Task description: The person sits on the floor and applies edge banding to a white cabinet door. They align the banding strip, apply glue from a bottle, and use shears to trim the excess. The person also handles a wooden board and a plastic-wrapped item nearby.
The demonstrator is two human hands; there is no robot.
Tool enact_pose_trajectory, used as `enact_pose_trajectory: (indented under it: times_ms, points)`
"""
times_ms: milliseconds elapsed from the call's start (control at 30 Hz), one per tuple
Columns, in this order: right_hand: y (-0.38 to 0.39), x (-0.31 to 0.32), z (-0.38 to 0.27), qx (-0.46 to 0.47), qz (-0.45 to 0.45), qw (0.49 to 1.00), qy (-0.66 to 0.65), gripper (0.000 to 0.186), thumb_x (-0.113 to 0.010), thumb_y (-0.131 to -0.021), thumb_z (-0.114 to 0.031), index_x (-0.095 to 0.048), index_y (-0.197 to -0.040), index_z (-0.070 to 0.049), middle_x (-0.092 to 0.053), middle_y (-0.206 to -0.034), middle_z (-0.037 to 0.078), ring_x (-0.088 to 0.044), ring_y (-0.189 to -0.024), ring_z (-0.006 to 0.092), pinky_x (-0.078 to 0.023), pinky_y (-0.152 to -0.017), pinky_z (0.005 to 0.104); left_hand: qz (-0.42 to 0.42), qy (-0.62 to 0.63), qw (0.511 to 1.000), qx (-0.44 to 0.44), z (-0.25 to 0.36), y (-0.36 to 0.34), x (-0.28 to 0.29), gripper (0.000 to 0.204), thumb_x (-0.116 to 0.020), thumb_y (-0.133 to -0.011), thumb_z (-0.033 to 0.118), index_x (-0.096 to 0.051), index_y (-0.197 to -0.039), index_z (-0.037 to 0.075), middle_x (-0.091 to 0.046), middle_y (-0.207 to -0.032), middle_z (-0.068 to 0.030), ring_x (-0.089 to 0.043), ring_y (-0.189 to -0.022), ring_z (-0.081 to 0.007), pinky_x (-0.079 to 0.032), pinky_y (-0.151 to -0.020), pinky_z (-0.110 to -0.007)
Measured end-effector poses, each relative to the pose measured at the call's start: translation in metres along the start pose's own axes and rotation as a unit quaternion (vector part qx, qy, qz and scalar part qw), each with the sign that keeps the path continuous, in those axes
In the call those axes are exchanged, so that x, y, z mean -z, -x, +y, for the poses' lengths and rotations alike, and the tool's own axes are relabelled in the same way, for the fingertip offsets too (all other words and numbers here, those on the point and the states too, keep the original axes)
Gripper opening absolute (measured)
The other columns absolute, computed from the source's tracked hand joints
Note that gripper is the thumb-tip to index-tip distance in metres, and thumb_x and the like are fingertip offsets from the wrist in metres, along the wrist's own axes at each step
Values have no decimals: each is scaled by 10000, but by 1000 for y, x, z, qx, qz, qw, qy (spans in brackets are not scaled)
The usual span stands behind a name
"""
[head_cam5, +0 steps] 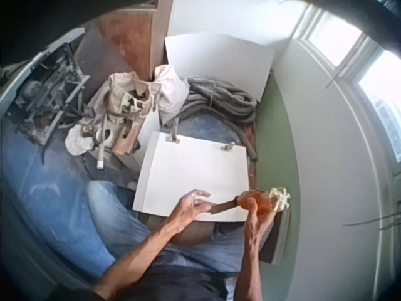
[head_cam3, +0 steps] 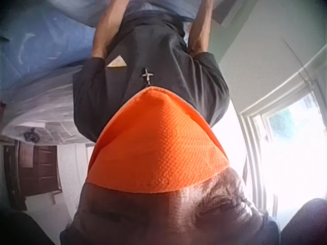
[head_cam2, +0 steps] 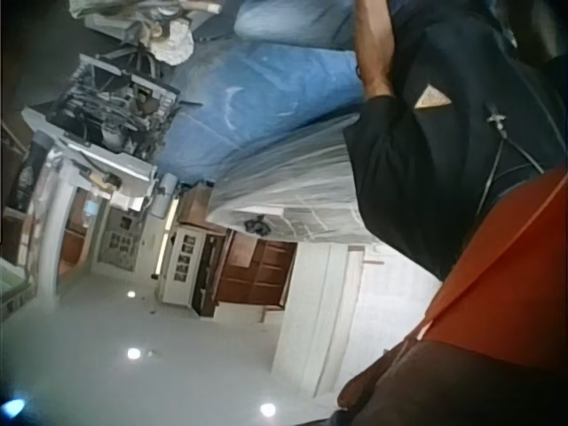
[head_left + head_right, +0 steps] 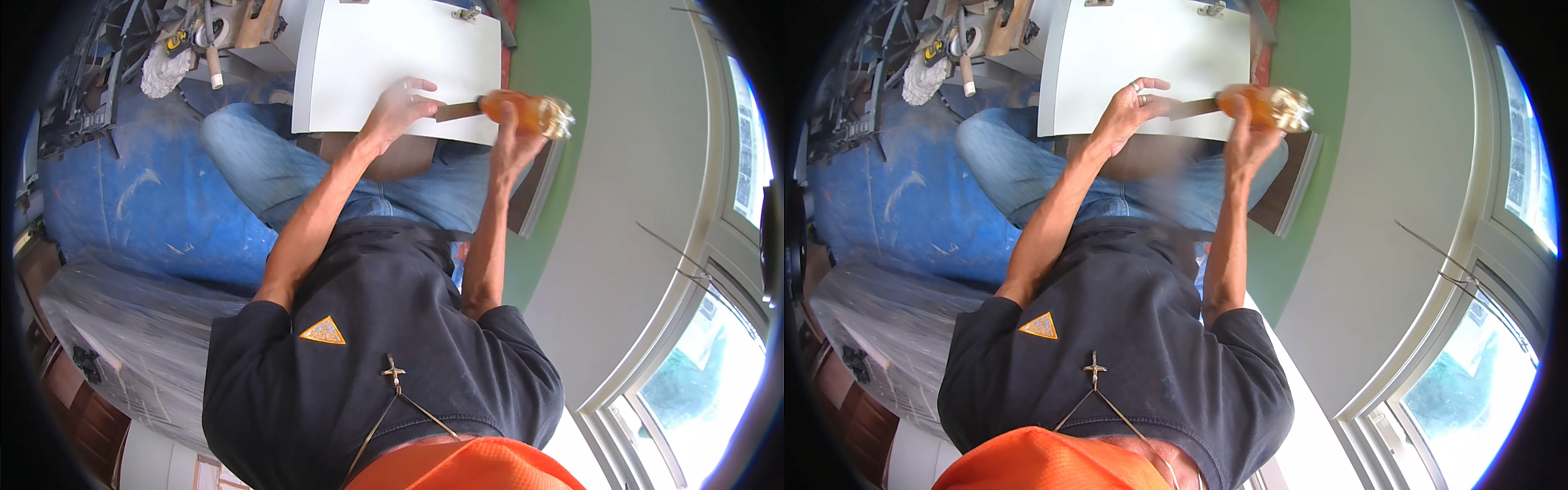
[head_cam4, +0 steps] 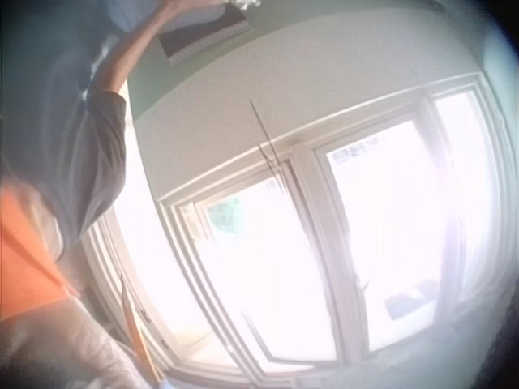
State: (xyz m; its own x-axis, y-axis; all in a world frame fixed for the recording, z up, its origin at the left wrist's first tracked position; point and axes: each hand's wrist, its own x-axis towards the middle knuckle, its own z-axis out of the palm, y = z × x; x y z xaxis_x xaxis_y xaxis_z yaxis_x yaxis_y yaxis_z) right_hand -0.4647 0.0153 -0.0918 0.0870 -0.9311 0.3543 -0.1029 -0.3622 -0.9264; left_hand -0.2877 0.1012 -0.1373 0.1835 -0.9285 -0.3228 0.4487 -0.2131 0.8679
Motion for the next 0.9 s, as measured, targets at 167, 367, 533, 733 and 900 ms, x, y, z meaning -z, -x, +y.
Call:
enact_pose_trajectory:
  times_ms: [167,367,533,733,900]
  points:
    - [-30,54,17,43,129,990,30,338,-659,-974,-280,-592,-1140,8,-684,-1013,112,-671,-906,220,-585,-728,341,-12,37,999,-28,13,2,6,443,-745,-863,134,-561,-1248,15,-719,-1065,-175,-661,-1013,-204,-484,-963,-340]
    - [-29,103,46,-159,202,929,-268,669,-647,-923,-535,-505,-1312,-9,-584,-1268,186,-617,-1137,312,-586,-922,466,-60,87,992,-74,64,-4,-5,412,-732,-895,124,-556,-1254,24,-701,-1122,-160,-653,-1035,-157,-522,-947,-293]
    - [-12,93,70,-195,155,895,-370,644,-655,-919,-522,-508,-1311,-33,-588,-1287,161,-616,-1160,300,-567,-977,474,-55,100,985,-130,140,-8,-8,499,-785,-859,153,-539,-1283,56,-711,-1128,-127,-659,-1023,-152,-547,-866,-283]
    - [-4,58,66,-197,96,903,-369,610,-649,-930,-504,-497,-1308,-49,-596,-1247,153,-616,-1161,284,-585,-956,460,-3,132,945,-299,211,-2,49,507,-766,-863,119,-507,-1293,50,-676,-1183,-148,-653,-1017,-206,-521,-980,-359]
    - [-12,50,62,-210,116,912,-332,609,-635,-935,-526,-508,-1292,-49,-598,-1259,160,-606,-1169,305,-543,-987,492,75,247,860,-440,249,13,146,378,-664,-926,22,-532,-1279,42,-655,-1190,-91,-664,-1070,-219,-481,-1065,-363]
